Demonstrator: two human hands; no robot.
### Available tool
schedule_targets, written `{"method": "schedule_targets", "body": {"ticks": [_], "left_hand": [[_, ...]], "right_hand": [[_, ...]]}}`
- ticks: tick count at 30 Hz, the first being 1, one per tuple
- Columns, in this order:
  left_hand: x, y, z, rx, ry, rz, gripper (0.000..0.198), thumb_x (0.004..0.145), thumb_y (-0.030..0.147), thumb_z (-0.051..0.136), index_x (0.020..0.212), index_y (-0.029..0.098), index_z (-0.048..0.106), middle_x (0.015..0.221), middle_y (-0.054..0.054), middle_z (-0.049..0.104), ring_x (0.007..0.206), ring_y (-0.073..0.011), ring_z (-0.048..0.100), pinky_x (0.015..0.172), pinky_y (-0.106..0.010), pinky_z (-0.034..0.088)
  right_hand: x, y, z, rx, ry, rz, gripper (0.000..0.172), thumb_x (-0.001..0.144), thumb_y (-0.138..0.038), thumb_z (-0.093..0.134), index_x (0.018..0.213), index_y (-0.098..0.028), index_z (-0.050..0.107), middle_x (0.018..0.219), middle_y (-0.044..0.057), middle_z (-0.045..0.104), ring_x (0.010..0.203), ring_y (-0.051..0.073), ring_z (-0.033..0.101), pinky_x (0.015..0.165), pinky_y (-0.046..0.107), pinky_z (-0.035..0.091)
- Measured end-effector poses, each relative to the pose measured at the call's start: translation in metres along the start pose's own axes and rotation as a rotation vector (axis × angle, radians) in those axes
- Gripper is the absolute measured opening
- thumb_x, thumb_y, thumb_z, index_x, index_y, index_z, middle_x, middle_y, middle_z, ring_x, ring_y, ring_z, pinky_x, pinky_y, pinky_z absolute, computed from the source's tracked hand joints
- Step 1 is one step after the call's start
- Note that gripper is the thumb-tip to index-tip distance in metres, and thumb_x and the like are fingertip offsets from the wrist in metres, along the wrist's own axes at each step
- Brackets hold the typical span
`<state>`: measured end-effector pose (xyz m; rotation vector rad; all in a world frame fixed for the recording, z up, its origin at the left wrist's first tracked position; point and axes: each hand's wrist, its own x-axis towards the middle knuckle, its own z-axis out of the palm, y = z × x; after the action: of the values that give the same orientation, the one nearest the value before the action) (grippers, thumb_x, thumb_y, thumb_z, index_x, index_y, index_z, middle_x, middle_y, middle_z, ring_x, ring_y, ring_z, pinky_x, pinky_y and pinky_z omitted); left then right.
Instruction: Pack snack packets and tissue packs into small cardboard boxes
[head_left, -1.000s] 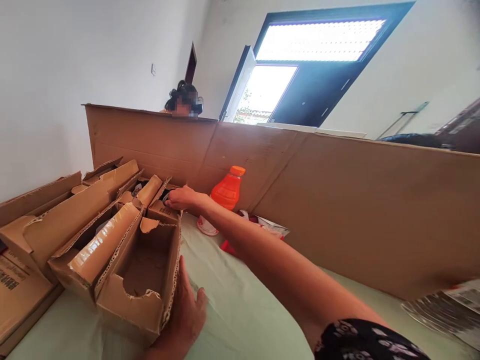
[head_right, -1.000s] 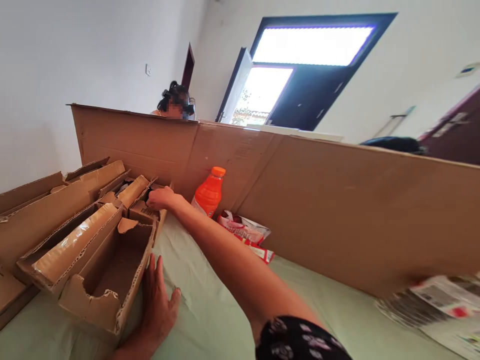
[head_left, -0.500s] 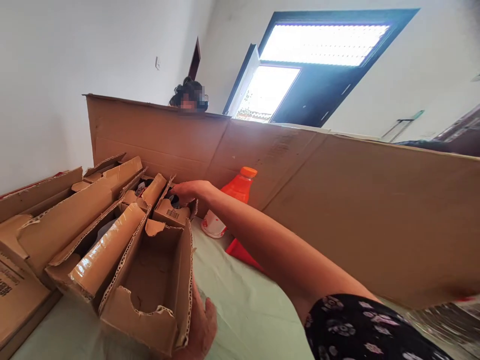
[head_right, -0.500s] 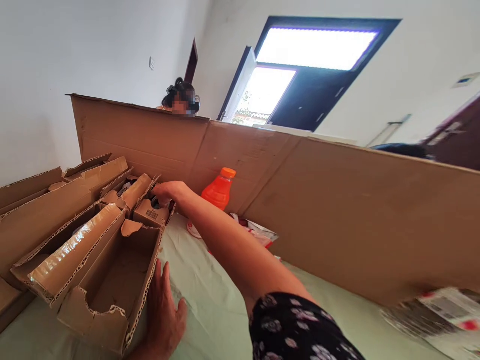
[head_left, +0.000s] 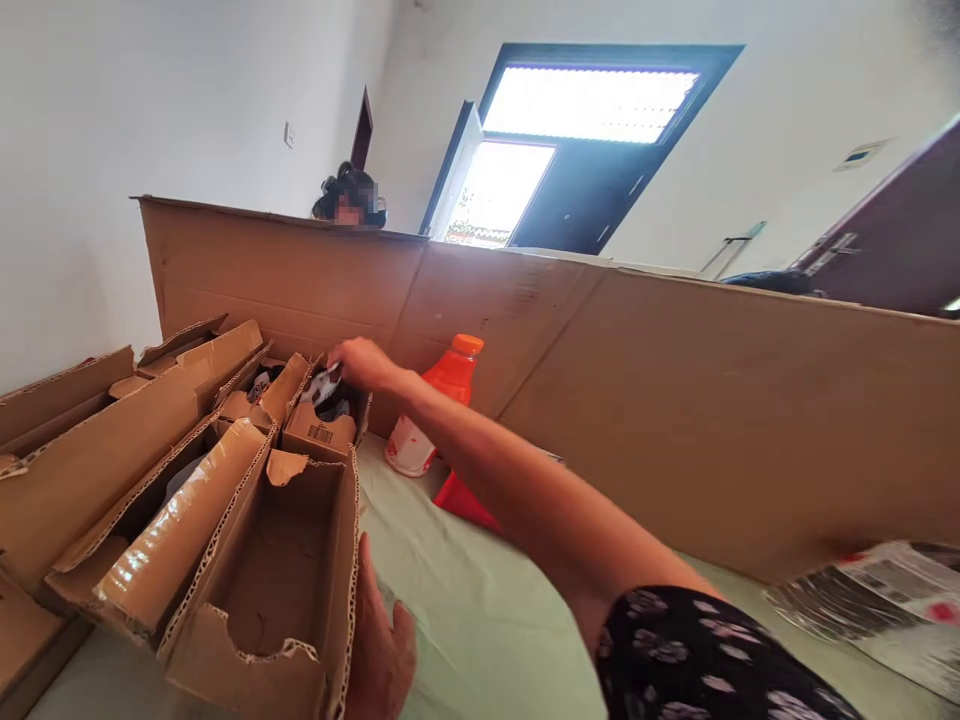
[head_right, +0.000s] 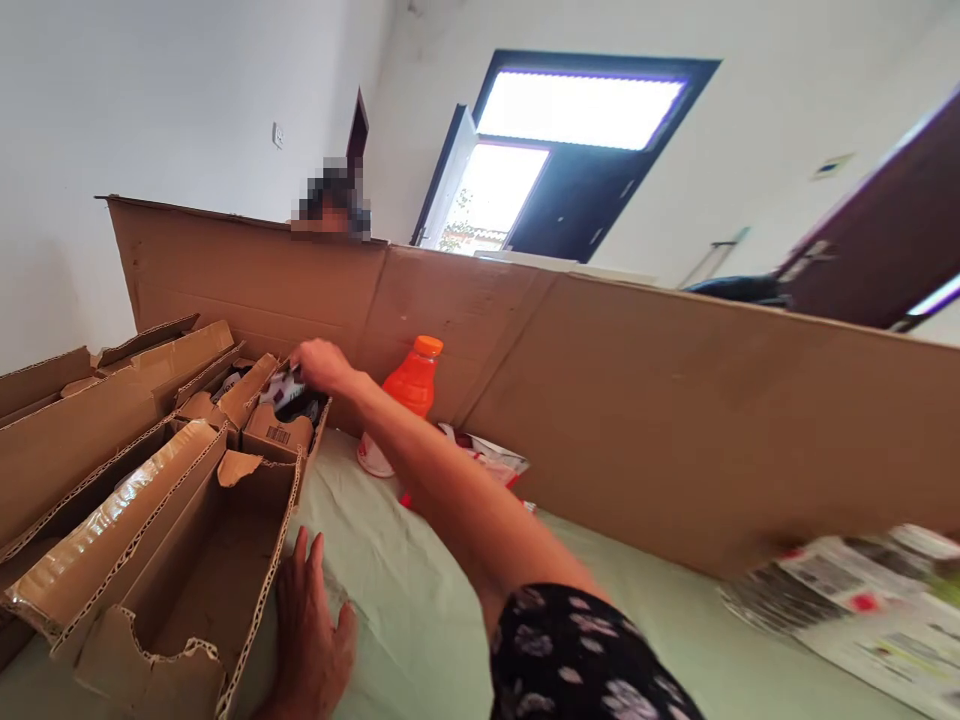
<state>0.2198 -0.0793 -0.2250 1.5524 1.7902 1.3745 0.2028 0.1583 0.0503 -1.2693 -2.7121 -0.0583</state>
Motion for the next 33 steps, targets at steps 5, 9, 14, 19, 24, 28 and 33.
{"method": "schedule_targets", "body": {"ticks": [5, 9, 14, 19, 24, 28, 33], "left_hand": [[0.006, 0.017, -0.004, 0.094, 0.042, -0.001, 0.068, 0.082, 0.012, 0.051, 0.149, 0.012, 0.044, 0.159, -0.019, 0.043, 0.152, -0.0353, 0.034, 0.126, -0.055, 0.026], [0.012, 0.022, -0.007, 0.1, -0.006, 0.011, 0.069, 0.08, 0.01, 0.05, 0.148, 0.007, 0.044, 0.162, -0.023, 0.037, 0.151, -0.0366, 0.035, 0.124, -0.056, 0.029], [0.014, 0.024, -0.008, 0.127, -0.015, 0.011, 0.067, 0.08, 0.01, 0.05, 0.147, 0.006, 0.044, 0.162, -0.024, 0.035, 0.152, -0.0371, 0.033, 0.124, -0.056, 0.03], [0.011, 0.023, -0.007, 0.19, 0.026, 0.014, 0.068, 0.076, 0.007, 0.052, 0.144, 0.01, 0.049, 0.16, -0.02, 0.042, 0.148, -0.0356, 0.041, 0.121, -0.054, 0.036], [0.01, 0.019, -0.005, 0.253, 0.018, 0.025, 0.069, 0.077, 0.008, 0.052, 0.145, 0.013, 0.048, 0.16, -0.017, 0.042, 0.147, -0.0356, 0.041, 0.12, -0.055, 0.036], [0.008, 0.016, -0.005, 0.286, -0.015, 0.045, 0.064, 0.077, 0.009, 0.052, 0.141, 0.014, 0.055, 0.159, -0.017, 0.043, 0.146, -0.0361, 0.042, 0.12, -0.056, 0.037], [0.002, 0.014, -0.005, 0.307, -0.036, 0.07, 0.051, 0.079, 0.011, 0.053, 0.129, 0.016, 0.065, 0.16, -0.015, 0.044, 0.146, -0.035, 0.043, 0.119, -0.055, 0.038]], "right_hand": [[-0.086, 0.042, -0.074, 0.117, 0.258, 0.048, 0.033, 0.099, -0.016, 0.045, 0.104, -0.015, 0.078, 0.111, 0.009, 0.077, 0.105, 0.023, 0.07, 0.095, 0.036, 0.051], [-0.179, 0.096, -0.088, 0.248, 0.157, 0.146, 0.029, 0.095, -0.025, 0.051, 0.105, -0.018, 0.078, 0.099, 0.007, 0.079, 0.09, 0.023, 0.073, 0.085, 0.035, 0.057], [-0.226, 0.128, -0.049, 0.17, -0.106, 0.298, 0.018, 0.084, -0.02, 0.062, 0.071, -0.017, 0.075, 0.055, 0.001, 0.068, 0.051, 0.02, 0.067, 0.06, 0.033, 0.056], [-0.176, 0.087, -0.031, -0.115, 0.055, 0.185, 0.023, 0.092, -0.016, 0.054, 0.094, -0.019, 0.077, 0.085, 0.004, 0.078, 0.076, 0.023, 0.074, 0.069, 0.032, 0.057], [-0.084, 0.02, -0.038, -0.162, -0.003, -0.084, 0.033, 0.097, -0.02, 0.056, 0.127, -0.025, 0.07, 0.135, 0.006, 0.069, 0.126, 0.023, 0.062, 0.103, 0.035, 0.047], [-0.016, -0.002, -0.021, -0.261, -0.294, -0.135, 0.041, 0.079, -0.019, 0.08, 0.12, -0.024, 0.075, 0.12, 0.007, 0.076, 0.117, 0.028, 0.067, 0.096, 0.036, 0.051], [0.013, -0.002, 0.02, -0.35, -0.525, -0.125, 0.031, 0.093, -0.034, 0.072, 0.119, -0.016, 0.069, 0.113, 0.007, 0.072, 0.098, 0.021, 0.07, 0.086, 0.039, 0.059]]}}
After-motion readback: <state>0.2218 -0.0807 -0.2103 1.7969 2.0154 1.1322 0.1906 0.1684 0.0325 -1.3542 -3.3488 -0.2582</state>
